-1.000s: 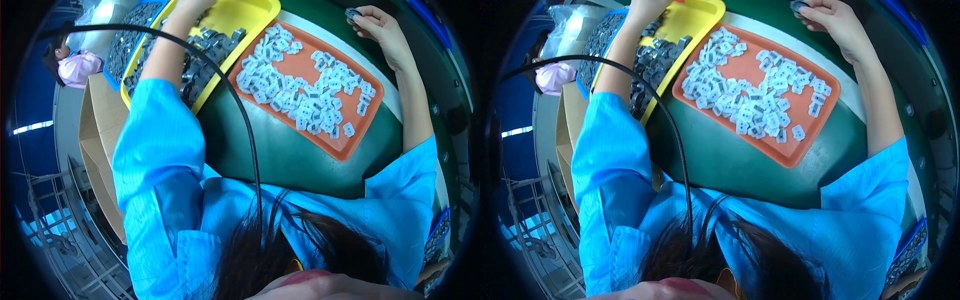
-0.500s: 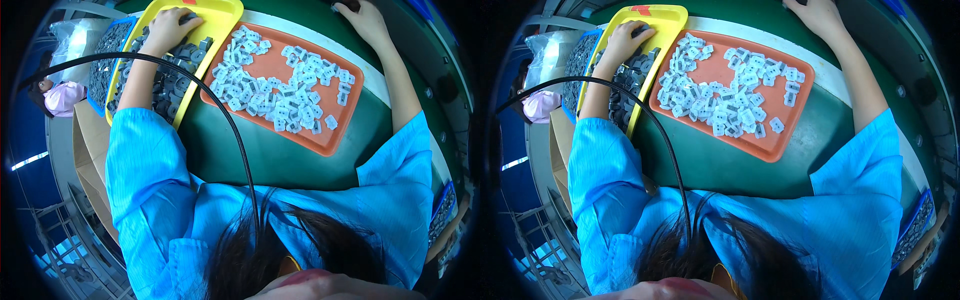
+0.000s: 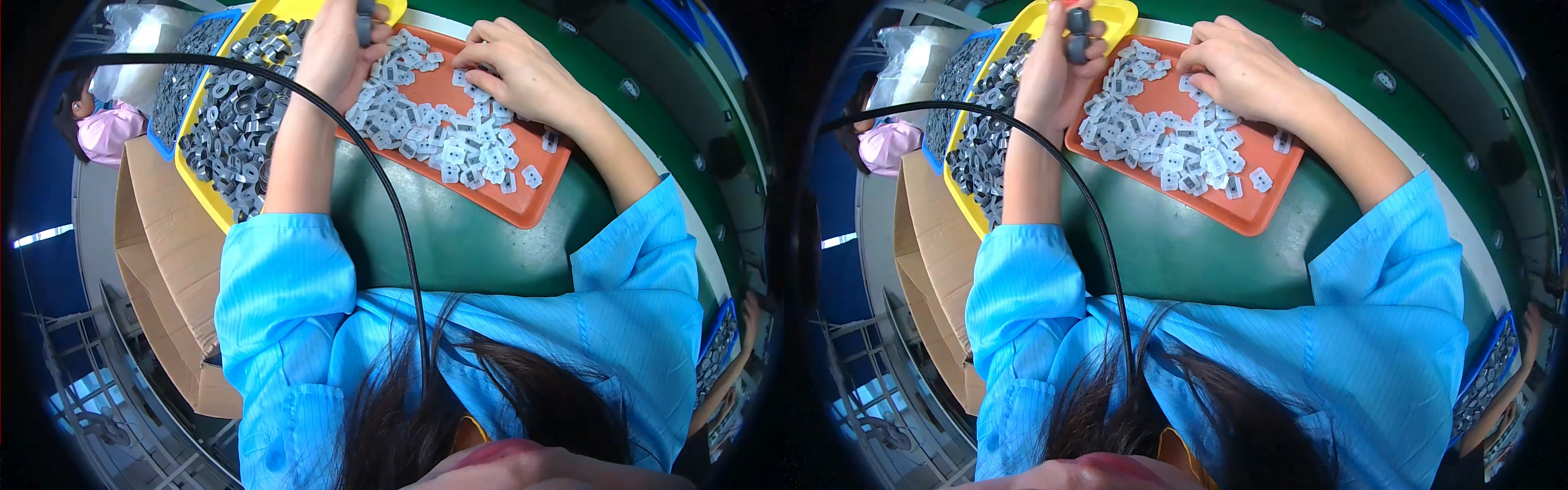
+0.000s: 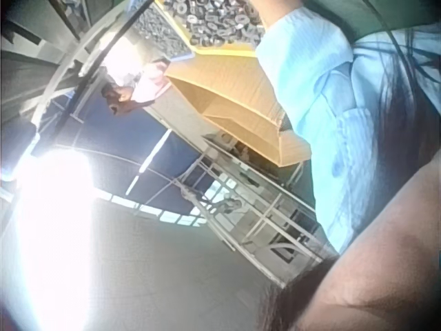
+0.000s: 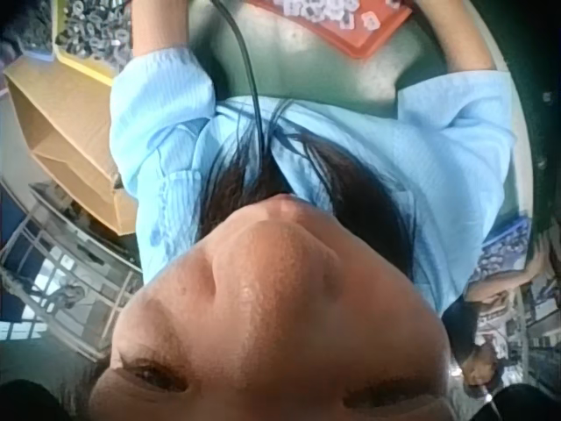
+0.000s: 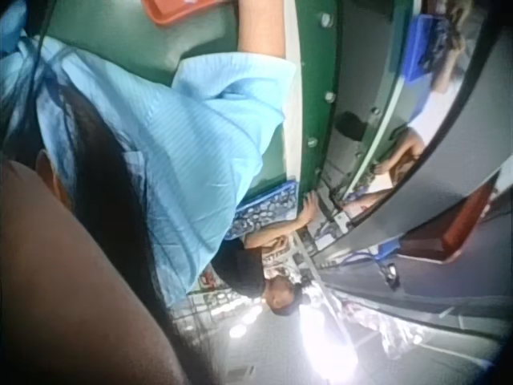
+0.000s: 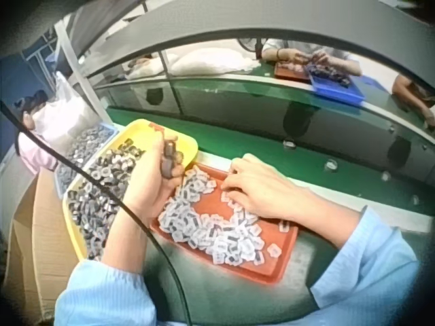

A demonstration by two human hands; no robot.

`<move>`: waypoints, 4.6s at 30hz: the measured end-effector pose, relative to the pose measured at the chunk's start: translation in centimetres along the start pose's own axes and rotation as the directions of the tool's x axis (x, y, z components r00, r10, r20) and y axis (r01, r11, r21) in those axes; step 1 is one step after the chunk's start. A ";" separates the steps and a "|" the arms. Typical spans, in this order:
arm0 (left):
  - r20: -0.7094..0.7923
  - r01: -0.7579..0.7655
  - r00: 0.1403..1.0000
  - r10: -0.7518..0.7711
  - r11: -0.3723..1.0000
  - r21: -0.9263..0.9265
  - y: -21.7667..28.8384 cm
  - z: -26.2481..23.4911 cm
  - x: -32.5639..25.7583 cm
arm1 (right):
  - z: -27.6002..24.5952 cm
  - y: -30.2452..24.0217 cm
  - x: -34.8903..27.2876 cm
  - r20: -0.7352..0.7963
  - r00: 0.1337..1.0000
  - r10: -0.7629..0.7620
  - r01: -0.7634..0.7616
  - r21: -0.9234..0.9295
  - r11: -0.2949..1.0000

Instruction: The person assembles small plastic pieces and rubber components by hand on a factory assembly line.

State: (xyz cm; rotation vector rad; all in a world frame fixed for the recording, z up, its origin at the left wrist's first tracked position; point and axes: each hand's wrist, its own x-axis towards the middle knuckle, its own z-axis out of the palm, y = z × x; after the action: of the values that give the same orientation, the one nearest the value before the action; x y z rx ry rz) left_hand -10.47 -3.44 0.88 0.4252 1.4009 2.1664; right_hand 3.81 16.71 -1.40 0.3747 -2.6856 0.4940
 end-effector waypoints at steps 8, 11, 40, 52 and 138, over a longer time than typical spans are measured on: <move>0.204 -0.011 0.977 -0.058 0.947 0.320 -1.9 1.4 -1.9 | -0.4 -1.6 0.2 -0.004 1.000 0.012 -0.013 -0.113 0.994; 0.184 0.112 0.972 -0.148 0.975 0.192 -2.1 1.9 -2.0 | -1.0 -1.2 0.8 0.063 0.989 0.136 -0.139 0.057 0.989; 0.266 -0.280 0.955 0.135 0.710 0.646 -5.2 3.0 -3.4 | -3.0 0.8 2.2 0.330 0.845 0.420 -0.510 0.732 0.451; 0.262 -0.065 0.964 -0.055 0.901 0.429 -2.1 2.3 -2.8 | -2.8 0.5 1.4 0.387 0.850 0.357 -0.459 0.877 0.144; 0.483 -0.623 0.765 0.426 0.302 0.721 -2.9 4.3 -4.3 | -1.1 0.7 0.9 0.394 0.860 0.326 -0.426 0.904 0.031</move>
State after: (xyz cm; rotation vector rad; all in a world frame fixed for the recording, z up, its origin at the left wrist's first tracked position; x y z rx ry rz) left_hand -3.96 -1.76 0.10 1.6663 2.4153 1.5094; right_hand 3.15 17.56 -0.25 -0.0792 -1.9709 2.5267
